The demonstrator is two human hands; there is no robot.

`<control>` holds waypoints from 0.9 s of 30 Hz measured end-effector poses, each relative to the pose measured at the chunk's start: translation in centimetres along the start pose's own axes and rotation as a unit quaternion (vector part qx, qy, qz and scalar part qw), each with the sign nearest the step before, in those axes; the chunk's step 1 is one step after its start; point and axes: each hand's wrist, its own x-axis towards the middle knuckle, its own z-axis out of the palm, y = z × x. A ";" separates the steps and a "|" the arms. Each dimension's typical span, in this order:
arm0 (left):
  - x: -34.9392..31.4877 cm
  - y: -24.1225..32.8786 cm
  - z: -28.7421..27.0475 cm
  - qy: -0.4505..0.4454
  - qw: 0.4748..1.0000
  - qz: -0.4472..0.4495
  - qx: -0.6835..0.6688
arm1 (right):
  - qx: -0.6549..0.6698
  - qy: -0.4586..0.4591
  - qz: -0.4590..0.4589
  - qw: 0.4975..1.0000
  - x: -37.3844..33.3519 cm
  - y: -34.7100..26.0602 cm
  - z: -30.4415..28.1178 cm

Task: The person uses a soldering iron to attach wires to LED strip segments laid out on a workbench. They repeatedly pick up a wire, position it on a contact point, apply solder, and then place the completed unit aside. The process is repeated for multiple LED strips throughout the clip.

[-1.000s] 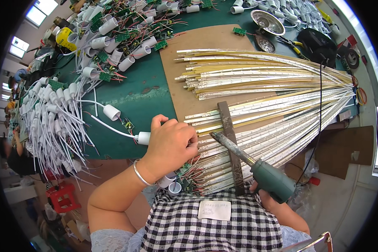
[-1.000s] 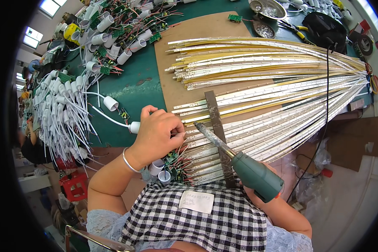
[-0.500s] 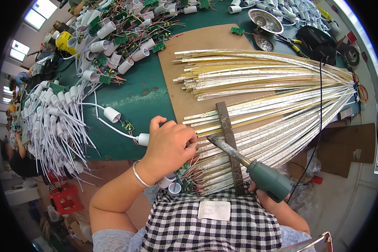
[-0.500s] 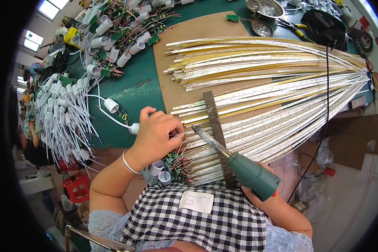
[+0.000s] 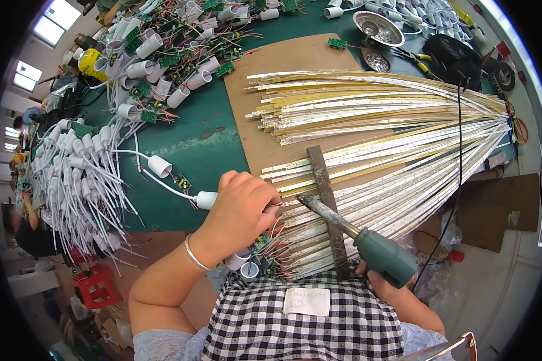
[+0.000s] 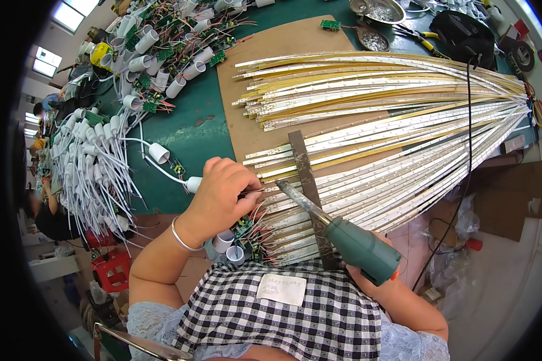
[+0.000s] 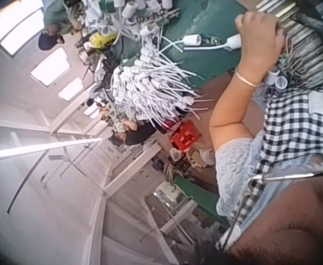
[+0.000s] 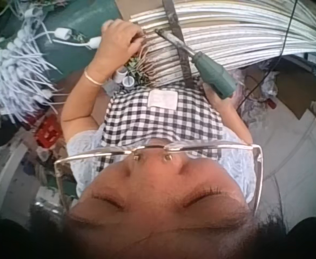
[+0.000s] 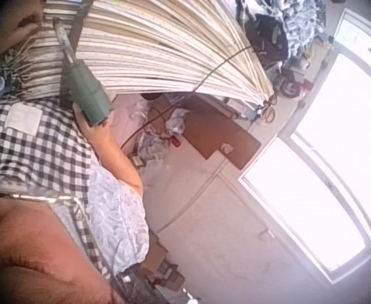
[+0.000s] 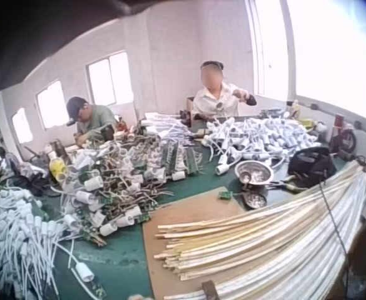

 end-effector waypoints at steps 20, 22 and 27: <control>0.5 -0.8 0.1 -0.057 0.998 0.017 0.018 | 0.006 -0.009 0.029 1.000 0.1 -0.9 0.1; 0.5 -0.9 0.1 -0.049 0.999 0.021 0.001 | -0.028 -0.021 -0.010 0.999 0.1 -0.5 0.0; 0.5 -1.1 0.1 -0.040 0.999 0.027 -0.022 | -0.053 -0.005 0.018 0.998 -0.4 -0.1 0.5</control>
